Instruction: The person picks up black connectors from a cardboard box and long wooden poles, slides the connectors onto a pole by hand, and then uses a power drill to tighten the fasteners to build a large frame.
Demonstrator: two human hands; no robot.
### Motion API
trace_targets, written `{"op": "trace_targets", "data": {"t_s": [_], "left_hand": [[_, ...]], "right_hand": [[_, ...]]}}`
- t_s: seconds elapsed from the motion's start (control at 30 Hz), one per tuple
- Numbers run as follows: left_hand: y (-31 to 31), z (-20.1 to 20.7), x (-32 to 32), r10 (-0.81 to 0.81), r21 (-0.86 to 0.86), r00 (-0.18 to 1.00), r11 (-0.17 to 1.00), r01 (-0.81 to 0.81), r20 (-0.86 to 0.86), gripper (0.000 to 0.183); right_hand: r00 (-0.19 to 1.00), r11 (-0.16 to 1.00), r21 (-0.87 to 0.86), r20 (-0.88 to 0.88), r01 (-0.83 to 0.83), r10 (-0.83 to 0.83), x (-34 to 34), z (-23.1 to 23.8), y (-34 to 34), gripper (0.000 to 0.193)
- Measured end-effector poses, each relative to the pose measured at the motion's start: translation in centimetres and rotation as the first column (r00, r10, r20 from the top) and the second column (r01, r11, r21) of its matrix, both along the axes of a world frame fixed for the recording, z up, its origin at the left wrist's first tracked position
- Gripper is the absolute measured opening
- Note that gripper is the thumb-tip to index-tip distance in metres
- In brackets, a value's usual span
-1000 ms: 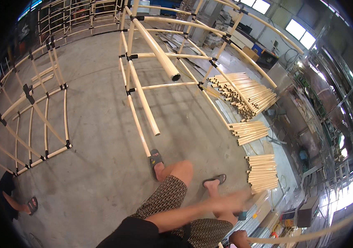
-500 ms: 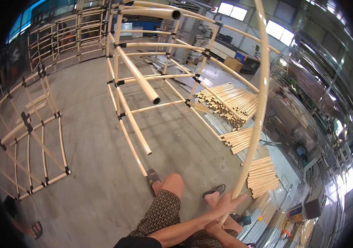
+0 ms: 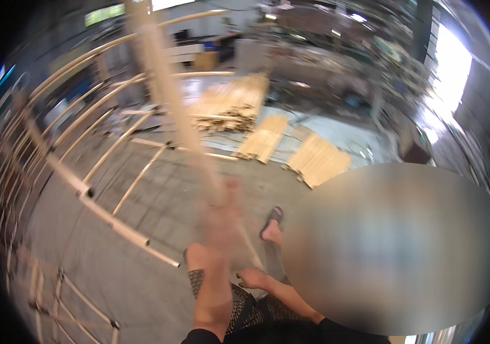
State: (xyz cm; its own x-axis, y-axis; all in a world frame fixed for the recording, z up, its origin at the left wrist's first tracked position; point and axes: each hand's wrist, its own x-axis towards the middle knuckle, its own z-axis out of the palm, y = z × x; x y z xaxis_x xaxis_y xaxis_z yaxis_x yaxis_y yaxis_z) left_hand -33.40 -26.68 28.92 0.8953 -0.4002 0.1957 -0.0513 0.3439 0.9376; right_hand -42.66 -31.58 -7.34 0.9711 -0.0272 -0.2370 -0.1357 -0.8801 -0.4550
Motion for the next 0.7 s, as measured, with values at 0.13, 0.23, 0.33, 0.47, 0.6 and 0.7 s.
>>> {"op": "trace_targets", "data": {"t_s": [0.13,0.23,0.33,0.47,0.6,0.7], "left_hand": [[-1.4,-2.2,0.3,0.023,-0.034,0.987,0.999,-0.018,0.161,0.016],[-1.9,-7.0,1.8,-0.013,-0.051,0.946,0.998,0.031,0.325,0.020],[-2.5,-4.9,-0.8,-0.215,-0.029,0.949,0.973,0.227,0.232,0.026],[-4.9,-3.3,-0.5,-0.313,-0.019,0.934,0.947,0.321,0.170,0.036],[-7.4,-2.8,-2.7,-0.316,0.007,0.907,0.945,0.327,0.277,0.042],[-8.7,-3.7,-2.3,-0.346,-0.019,0.901,0.932,0.363,0.260,0.039]], "right_hand": [[0.947,0.940,0.199,0.105,0.278,-0.302,-5.1,-5.6,-0.8,0.024],[0.928,0.924,0.111,0.042,0.365,-0.371,-6.5,-6.4,0.9,0.011],[0.906,0.877,0.228,-0.107,0.424,-0.410,-6.0,-8.8,2.0,0.016],[0.919,0.908,0.152,-0.125,0.391,-0.375,-5.2,-4.1,1.9,0.019],[0.909,0.896,0.168,-0.153,0.411,-0.388,-5.6,-3.5,2.1,0.021],[0.885,0.863,0.205,-0.170,0.462,-0.434,-6.2,-2.4,2.3,0.021]]}}
